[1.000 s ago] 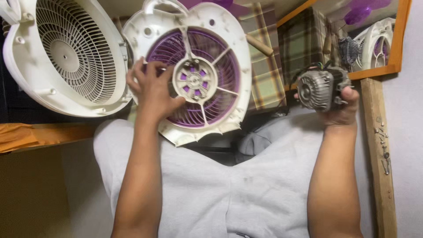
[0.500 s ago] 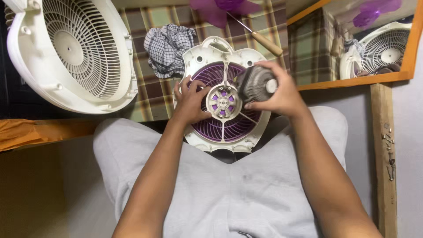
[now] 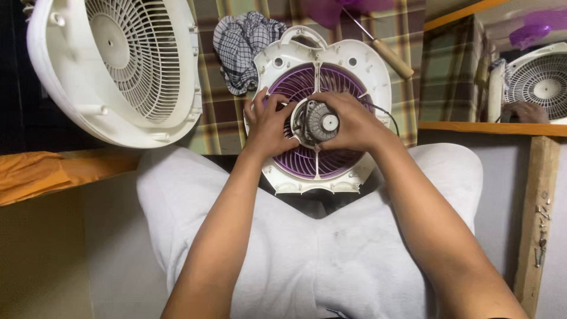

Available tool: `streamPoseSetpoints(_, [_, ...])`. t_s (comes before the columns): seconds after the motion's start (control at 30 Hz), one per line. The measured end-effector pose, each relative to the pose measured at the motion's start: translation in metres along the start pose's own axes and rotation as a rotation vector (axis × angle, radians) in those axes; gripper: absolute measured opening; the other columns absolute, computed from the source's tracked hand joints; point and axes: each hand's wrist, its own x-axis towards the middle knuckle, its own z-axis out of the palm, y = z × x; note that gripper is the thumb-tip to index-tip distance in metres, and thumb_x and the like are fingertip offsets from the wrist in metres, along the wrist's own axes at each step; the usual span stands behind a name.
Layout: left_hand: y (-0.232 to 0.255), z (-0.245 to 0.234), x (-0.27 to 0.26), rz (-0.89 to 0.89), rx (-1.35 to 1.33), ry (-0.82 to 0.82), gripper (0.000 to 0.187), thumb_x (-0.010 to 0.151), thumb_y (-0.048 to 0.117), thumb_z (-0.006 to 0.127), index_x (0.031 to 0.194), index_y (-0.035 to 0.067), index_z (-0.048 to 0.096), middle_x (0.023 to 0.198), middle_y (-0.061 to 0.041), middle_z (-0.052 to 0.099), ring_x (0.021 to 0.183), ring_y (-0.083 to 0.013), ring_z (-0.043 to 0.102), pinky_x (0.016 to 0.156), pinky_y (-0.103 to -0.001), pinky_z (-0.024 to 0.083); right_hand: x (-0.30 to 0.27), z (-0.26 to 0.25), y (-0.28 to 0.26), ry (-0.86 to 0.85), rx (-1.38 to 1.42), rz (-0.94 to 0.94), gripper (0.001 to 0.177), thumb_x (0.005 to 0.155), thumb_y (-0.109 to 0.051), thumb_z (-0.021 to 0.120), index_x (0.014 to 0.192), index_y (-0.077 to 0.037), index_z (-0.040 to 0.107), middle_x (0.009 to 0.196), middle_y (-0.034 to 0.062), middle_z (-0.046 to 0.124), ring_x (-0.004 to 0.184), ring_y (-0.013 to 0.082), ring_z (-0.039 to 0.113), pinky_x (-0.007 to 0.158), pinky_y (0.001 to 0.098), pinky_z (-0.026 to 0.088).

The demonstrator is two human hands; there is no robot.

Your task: The person sits on the floor and repeatedly removes and reinserts the motor assembly into the fan housing. They use a screwdriver to loosen and tighten the central nut while adjusting the motor position multiple times.

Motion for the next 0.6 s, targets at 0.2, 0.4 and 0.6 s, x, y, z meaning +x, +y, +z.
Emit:
streamPoseSetpoints(0.2, [0.0039,-0.0031,0.0046,-0.048,-0.011,-0.015,0.092,0.048,0.035,0.097,0.134,0.02,0.066,0.137,-0.008,0.047,0.149,-0.0392,0.016,0.119,-0.065,0.002,0.0077,0.0013,0.0026,-0.047,0.003,0.062,0.095,0.05,-0.021,0.096,0.137,-0.013,0.06,0.13,0.0076,0.068,0.122,0.0355,0.051,0.108,0.0463,0.045])
streamPoseSetpoints(0.4, [0.006,-0.0054,0.0071,-0.03,0.016,-0.016,0.094,0.048,0.035,0.097,0.134,0.017,0.064,0.138,-0.009,0.047,0.147,-0.0396,0.016,0.117,-0.067,0.001,0.007,0.0031,0.0044,-0.054,0.002,0.074,0.099,0.046,-0.019,0.096,0.138,-0.016,0.059,0.132,0.0058,0.067,0.125,0.0365,0.047,0.109,0.0468,0.043])
streamPoseSetpoints(0.6, [0.0027,-0.0038,0.0042,-0.015,-0.028,0.002,0.092,0.049,0.034,0.095,0.134,0.018,0.066,0.139,-0.009,0.047,0.148,-0.0401,0.016,0.118,-0.065,0.003,0.0106,0.0061,-0.0029,-0.092,-0.186,0.086,0.1,0.047,-0.022,0.098,0.137,-0.018,0.057,0.136,0.0047,0.064,0.13,0.0398,0.042,0.109,0.0534,0.034])
